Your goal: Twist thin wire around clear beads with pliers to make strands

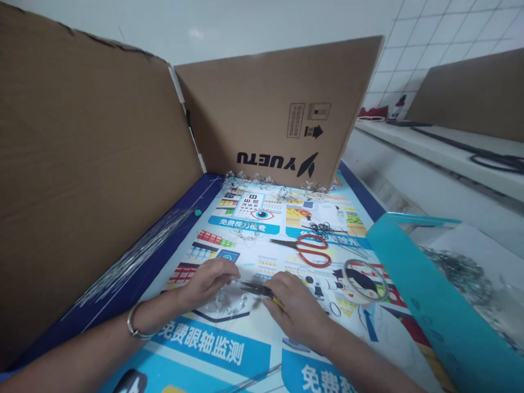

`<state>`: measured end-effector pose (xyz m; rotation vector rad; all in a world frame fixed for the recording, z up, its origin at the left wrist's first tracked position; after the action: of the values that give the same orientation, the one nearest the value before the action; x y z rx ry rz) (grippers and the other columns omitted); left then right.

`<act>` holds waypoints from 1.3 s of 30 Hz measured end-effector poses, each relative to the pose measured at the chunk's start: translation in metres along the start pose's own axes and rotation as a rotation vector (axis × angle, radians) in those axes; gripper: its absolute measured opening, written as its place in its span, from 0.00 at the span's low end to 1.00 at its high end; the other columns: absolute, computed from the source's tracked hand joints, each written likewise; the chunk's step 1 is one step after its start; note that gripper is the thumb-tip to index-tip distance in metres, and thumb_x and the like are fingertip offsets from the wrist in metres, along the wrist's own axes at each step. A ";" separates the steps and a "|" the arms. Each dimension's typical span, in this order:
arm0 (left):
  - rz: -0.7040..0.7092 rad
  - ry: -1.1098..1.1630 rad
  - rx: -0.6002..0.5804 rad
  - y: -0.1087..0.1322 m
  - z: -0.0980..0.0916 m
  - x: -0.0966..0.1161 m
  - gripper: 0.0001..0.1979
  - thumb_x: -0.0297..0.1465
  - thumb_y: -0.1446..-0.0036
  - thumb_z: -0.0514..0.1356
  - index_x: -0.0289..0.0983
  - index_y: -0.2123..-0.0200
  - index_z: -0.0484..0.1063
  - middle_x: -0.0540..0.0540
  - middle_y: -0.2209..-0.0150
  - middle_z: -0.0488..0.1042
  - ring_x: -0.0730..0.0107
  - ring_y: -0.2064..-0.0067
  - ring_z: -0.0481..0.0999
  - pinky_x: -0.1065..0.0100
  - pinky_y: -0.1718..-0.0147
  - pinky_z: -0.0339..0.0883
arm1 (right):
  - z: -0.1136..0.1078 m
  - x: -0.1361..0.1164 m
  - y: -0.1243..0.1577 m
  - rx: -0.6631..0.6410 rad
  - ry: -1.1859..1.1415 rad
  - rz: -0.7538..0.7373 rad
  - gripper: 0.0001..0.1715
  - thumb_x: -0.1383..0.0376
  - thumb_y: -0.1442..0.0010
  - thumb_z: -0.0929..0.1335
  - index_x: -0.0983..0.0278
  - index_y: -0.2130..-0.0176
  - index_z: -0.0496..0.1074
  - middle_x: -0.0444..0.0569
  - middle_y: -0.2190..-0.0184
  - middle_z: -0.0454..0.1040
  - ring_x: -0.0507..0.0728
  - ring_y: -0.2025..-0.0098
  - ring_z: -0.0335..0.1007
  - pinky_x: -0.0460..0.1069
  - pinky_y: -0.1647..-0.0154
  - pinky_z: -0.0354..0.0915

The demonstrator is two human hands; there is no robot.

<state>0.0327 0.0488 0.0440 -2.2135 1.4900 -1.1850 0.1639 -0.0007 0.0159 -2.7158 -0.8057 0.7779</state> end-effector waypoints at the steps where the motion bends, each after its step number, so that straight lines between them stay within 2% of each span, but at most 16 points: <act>1: 0.019 -0.007 -0.001 0.000 0.000 0.001 0.07 0.27 0.40 0.51 0.35 0.66 0.68 0.46 0.70 0.74 0.71 0.67 0.72 0.70 0.66 0.64 | 0.000 -0.001 0.000 0.003 0.014 0.002 0.12 0.65 0.40 0.61 0.64 0.56 0.64 0.53 0.62 0.68 0.57 0.60 0.63 0.53 0.60 0.63; 24: 0.160 -0.015 -0.075 -0.001 0.005 0.019 0.08 0.22 0.42 0.49 0.37 0.64 0.65 0.45 0.69 0.75 0.69 0.67 0.73 0.68 0.66 0.63 | -0.001 -0.007 0.004 0.007 0.084 0.005 0.13 0.64 0.40 0.59 0.65 0.57 0.66 0.54 0.66 0.69 0.57 0.63 0.62 0.53 0.63 0.61; 35: 0.213 -0.025 -0.079 -0.003 0.004 0.027 0.08 0.23 0.41 0.48 0.36 0.64 0.65 0.45 0.70 0.75 0.70 0.69 0.72 0.68 0.68 0.62 | 0.005 -0.004 0.006 -0.041 0.046 0.027 0.12 0.64 0.40 0.60 0.63 0.58 0.66 0.51 0.68 0.68 0.55 0.65 0.63 0.49 0.66 0.61; 39: 0.178 0.022 -0.054 -0.003 0.000 0.023 0.08 0.24 0.40 0.49 0.37 0.62 0.66 0.44 0.69 0.75 0.69 0.66 0.72 0.67 0.65 0.64 | 0.002 0.000 0.005 -0.002 -0.062 0.034 0.13 0.63 0.40 0.60 0.63 0.56 0.66 0.51 0.67 0.69 0.55 0.65 0.64 0.49 0.66 0.62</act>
<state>0.0388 0.0306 0.0571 -2.0556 1.7064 -1.1287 0.1650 -0.0050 0.0127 -2.7259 -0.7755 0.8725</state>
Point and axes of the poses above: each hand's wrist, its own y-axis away from the middle knuckle, its own z-axis out of the palm, x = y × z, the point moved 9 cm from there along -y, towards the middle knuckle
